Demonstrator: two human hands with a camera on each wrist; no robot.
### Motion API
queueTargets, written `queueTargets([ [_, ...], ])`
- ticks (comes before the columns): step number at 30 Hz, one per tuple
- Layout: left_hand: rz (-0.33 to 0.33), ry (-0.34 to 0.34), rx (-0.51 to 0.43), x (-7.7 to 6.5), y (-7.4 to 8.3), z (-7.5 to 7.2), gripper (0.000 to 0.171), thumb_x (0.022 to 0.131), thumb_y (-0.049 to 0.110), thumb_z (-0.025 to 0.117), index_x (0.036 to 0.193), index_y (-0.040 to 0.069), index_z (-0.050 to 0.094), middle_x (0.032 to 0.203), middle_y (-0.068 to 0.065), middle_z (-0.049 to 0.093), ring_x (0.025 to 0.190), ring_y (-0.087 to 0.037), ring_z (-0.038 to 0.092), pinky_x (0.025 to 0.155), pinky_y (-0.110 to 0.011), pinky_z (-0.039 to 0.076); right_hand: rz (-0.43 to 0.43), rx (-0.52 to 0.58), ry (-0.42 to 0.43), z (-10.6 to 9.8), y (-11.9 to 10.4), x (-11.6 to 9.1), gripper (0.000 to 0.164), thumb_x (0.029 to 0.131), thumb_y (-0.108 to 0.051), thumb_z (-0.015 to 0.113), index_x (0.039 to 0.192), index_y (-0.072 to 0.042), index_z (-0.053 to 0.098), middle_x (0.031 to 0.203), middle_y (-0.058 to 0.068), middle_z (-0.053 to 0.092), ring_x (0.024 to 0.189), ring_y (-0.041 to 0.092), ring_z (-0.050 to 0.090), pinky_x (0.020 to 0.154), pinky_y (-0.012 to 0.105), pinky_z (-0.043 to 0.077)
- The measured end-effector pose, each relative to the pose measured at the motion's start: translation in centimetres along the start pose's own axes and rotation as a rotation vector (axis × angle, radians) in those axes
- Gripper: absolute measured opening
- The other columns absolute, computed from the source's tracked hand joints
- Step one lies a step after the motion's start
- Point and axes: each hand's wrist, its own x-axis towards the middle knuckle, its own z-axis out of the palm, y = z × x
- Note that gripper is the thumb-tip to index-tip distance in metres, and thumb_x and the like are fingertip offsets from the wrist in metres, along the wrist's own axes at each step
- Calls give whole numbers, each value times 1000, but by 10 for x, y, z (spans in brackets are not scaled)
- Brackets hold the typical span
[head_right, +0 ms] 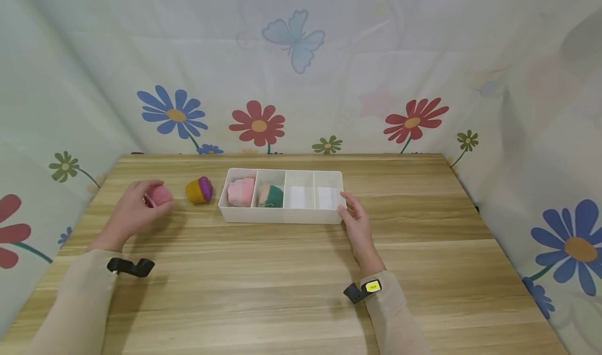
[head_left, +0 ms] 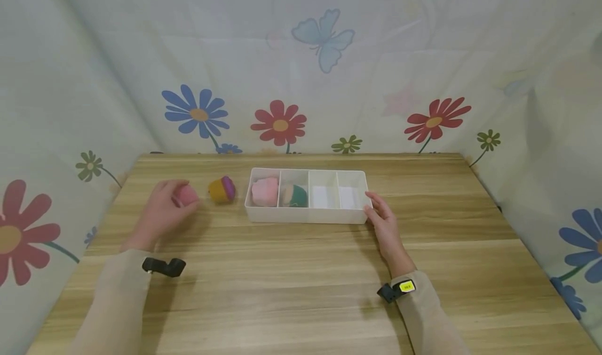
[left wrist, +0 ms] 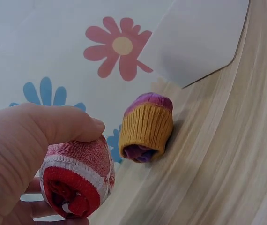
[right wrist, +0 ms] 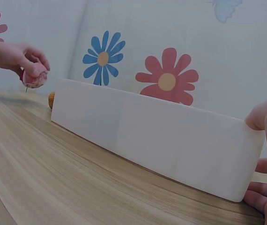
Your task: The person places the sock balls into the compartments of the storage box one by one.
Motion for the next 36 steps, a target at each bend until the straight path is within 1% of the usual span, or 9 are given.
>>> queueTargets([
  [5,12,1,-10,4,10,0,65,81,39,69,132,5,45,129,-22,39,104,-37,42,78,-51,44,0,-6,4,0,-1,0,41,94,-14,54,134,-10,47,134,10,44,104,14,45,83,30,40],
  [10,32,4,-23,5,20,0,67,80,42,70,131,4,46,126,-21,42,101,-35,43,77,-49,44,5,-5,7,0,-1,1,41,94,-14,54,134,-10,47,133,9,45,101,14,46,81,28,41],
  [15,42,-4,-19,8,29,2,66,81,41,69,131,5,45,123,-19,42,99,-34,44,76,-47,45,4,-4,12,0,-1,1,41,94,-14,54,134,-10,47,133,9,45,100,13,46,81,27,41],
  [21,73,0,-48,11,40,4,67,80,45,69,129,5,47,119,-18,44,96,-32,44,73,-44,44,1,-1,14,0,-1,1,40,94,-13,54,133,-10,48,132,10,45,103,14,45,82,28,41],
  [24,85,4,-55,13,45,7,66,79,42,71,128,5,48,117,-17,45,94,-30,45,72,-42,44,0,-3,13,0,-1,1,40,94,-13,55,133,-10,48,133,10,44,104,14,45,83,28,40],
  [29,99,4,-48,17,52,11,64,77,39,74,126,6,49,117,-16,46,96,-30,45,73,-43,46,-2,-8,12,0,0,1,41,94,-14,55,133,-10,48,134,11,43,105,15,43,82,28,40],
  [36,141,0,-60,19,59,15,63,78,38,73,126,4,50,118,-19,46,97,-33,46,73,-47,47,-1,-4,15,-1,1,1,40,94,-11,54,133,-10,48,135,11,42,108,15,43,83,28,40],
])
